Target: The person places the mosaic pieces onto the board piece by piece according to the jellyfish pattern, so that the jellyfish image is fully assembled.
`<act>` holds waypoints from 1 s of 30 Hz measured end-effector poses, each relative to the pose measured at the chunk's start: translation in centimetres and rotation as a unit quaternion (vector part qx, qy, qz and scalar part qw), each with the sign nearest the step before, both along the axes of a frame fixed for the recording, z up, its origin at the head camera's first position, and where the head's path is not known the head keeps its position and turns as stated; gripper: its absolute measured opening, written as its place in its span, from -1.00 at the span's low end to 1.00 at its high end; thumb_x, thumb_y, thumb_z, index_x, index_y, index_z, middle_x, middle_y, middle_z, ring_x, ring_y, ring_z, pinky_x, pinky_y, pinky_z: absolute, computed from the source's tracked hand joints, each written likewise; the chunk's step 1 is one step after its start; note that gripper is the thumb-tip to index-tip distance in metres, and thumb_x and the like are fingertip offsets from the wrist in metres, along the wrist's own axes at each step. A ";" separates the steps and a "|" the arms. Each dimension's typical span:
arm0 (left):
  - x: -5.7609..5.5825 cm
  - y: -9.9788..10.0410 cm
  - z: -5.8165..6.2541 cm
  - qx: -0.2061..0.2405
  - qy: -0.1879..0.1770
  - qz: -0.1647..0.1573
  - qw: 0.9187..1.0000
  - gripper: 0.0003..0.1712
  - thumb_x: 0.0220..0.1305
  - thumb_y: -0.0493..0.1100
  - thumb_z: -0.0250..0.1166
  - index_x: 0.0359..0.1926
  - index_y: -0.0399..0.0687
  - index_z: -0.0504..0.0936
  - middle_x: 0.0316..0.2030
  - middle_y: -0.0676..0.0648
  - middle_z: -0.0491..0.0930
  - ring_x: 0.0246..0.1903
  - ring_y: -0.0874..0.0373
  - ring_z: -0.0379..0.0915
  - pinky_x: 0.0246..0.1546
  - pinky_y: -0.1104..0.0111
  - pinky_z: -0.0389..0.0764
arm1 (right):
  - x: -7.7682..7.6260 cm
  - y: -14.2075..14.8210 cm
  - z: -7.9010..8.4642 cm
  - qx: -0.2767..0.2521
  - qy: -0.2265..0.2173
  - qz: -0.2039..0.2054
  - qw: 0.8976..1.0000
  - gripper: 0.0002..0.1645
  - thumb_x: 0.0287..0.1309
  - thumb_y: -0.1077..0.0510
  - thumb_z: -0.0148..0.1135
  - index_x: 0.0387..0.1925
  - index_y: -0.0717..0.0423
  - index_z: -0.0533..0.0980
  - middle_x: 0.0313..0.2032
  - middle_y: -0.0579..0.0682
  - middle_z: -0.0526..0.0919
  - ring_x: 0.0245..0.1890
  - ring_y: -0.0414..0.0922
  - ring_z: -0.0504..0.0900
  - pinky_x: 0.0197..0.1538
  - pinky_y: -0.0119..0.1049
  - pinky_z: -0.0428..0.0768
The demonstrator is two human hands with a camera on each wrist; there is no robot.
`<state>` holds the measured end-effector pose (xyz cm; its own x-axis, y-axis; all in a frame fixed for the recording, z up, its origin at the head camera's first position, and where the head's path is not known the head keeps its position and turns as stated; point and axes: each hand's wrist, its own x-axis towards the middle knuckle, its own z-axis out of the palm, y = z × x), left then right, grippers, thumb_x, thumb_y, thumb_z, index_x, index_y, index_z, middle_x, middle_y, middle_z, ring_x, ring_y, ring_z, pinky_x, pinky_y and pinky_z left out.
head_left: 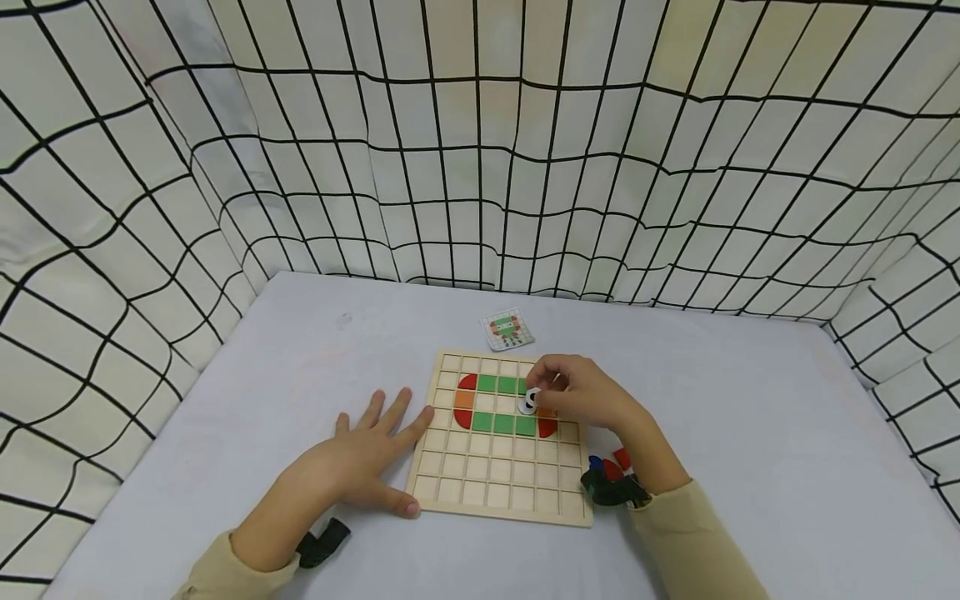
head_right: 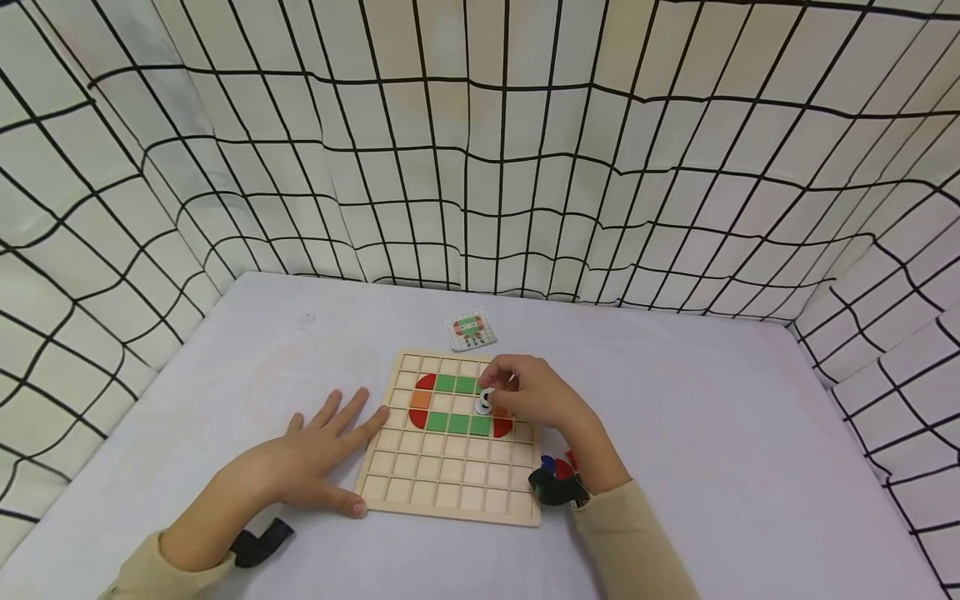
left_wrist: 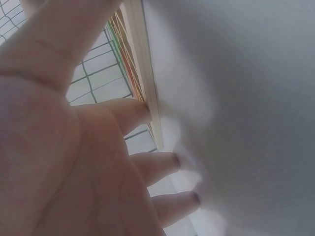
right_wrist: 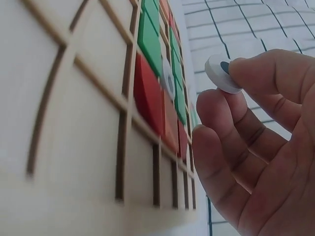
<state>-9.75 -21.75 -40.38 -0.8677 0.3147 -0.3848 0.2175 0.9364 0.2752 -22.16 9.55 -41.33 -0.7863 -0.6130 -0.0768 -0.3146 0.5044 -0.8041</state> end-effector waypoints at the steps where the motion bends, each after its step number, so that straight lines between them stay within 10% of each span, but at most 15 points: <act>1: 0.0 0.0 0.0 0.001 0.000 0.000 1.000 0.40 -0.21 0.48 0.48 0.59 0.15 0.02 0.58 -0.25 -0.27 0.51 -0.43 -0.43 0.18 -0.57 -0.15 | 0.0 -0.3 0.1 0.003 0.002 0.004 1.000 -0.84 0.18 0.23 0.26 -0.20 -0.03 0.61 -0.29 -0.07 0.60 -0.28 -0.08 0.55 -0.20 -0.22 0.56; 30: -0.1 -0.1 -0.1 -0.003 0.005 -0.006 1.000 0.39 -0.20 0.49 0.47 0.58 0.14 0.03 0.58 -0.27 -0.26 0.50 -0.46 -0.41 0.17 -0.57 -0.12 | -0.2 -6.8 0.8 0.109 0.043 0.085 0.989 -0.88 0.22 0.22 0.30 -0.25 -0.09 0.62 -0.44 -0.15 0.58 -0.42 -0.20 0.48 -0.28 -0.30 0.49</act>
